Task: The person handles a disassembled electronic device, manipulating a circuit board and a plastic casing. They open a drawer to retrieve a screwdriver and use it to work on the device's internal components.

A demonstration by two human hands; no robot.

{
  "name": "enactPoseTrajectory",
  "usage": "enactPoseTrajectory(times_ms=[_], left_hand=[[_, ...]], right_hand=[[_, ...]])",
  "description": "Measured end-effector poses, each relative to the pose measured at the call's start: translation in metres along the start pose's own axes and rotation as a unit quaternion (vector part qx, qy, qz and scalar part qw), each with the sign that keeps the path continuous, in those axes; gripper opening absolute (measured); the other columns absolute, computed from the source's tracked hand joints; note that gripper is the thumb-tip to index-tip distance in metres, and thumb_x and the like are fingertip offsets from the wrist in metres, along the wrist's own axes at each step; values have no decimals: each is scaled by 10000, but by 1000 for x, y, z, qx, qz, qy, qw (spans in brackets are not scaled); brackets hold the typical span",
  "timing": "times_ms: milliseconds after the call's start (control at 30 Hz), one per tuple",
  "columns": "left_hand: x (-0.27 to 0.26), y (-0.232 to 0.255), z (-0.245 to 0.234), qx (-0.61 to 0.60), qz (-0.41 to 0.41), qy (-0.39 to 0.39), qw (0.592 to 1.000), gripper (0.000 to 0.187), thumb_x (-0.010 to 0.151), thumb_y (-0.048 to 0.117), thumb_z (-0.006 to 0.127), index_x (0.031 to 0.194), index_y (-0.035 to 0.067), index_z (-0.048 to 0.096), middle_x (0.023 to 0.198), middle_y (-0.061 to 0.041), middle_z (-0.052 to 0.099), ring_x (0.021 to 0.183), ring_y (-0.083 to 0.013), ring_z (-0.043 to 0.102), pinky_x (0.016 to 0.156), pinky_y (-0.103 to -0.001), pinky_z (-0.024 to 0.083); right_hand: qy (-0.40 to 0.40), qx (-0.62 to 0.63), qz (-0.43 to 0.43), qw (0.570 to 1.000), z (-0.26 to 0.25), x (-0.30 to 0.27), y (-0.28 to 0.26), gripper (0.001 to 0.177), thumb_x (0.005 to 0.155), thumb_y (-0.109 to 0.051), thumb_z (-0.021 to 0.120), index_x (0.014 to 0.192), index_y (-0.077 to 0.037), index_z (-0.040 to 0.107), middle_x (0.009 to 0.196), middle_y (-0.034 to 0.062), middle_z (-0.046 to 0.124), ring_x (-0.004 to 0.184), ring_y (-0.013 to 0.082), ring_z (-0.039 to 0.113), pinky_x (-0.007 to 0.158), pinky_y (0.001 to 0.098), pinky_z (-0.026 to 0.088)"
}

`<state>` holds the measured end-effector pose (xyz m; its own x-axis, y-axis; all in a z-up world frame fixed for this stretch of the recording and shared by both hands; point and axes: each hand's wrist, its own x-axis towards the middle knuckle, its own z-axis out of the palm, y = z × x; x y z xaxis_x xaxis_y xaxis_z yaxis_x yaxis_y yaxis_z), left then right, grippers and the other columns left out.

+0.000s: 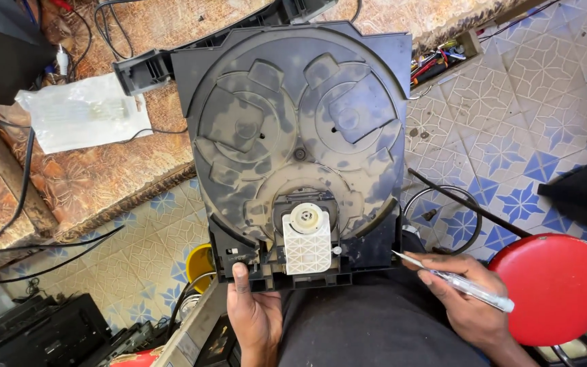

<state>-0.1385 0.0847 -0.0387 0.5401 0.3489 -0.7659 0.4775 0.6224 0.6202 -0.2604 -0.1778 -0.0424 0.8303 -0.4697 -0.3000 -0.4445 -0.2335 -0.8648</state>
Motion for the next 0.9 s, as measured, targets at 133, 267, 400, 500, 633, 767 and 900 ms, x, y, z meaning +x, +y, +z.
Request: enactPoseTrajectory(times_ms=[133,267,400,500,633,767,900], left_hand=[[-3,3,7,0,-1,-12,1000,508,1008,241,475,1383,-99,527,1364,-256,619,1276,-362,594,1096,-492,484],[-8,6,15,1,-4,3,1000,486,1024,230,457,1374,-101,524,1366,-262,615,1282,-346,587,1111,-470,470],[-7,7,16,22,-12,12,1000,474,1018,242,470,1335,-105,533,1352,-271,622,1273,-374,596,1097,-504,483],[-8,9,19,25,-14,17,999,478,1019,238,460,1361,-89,528,1372,-257,613,1286,-370,588,1102,-503,475],[-8,8,20,29,-13,34,999,523,997,245,464,1435,-38,514,1401,-228,606,1300,-354,580,1089,-499,471],[-11,7,25,31,-20,39,999,545,985,280,467,1420,-44,516,1395,-240,606,1293,-378,581,1082,-526,474],[-17,9,32,22,-26,47,998,562,979,288,450,1440,-28,507,1413,-231,593,1309,-392,566,1096,-563,458]], right_hand=[[6,-84,80,993,2,5,-37,222,876,-263,729,1033,-177,861,1051,-38,844,924,53,772,660,186,560],[29,-145,-82,986,2,4,-43,240,869,-261,715,1013,-75,760,1058,-19,811,551,9,706,402,167,475],[37,-132,-196,971,7,8,-42,192,835,-121,783,967,4,725,1023,86,803,893,141,811,654,176,638],[31,-124,-71,989,5,2,-28,201,840,-204,770,1013,-105,792,1028,18,818,787,101,779,576,194,597],[38,-73,49,995,6,-4,-6,212,868,-235,745,1025,-113,820,1057,21,827,818,94,775,601,219,595],[45,65,16,997,11,-8,19,172,866,-133,747,1011,-42,752,1062,150,805,994,240,816,784,302,672],[48,1,-17,999,12,-11,14,188,866,-186,756,1013,-70,764,1086,87,800,1047,194,796,827,274,651]])
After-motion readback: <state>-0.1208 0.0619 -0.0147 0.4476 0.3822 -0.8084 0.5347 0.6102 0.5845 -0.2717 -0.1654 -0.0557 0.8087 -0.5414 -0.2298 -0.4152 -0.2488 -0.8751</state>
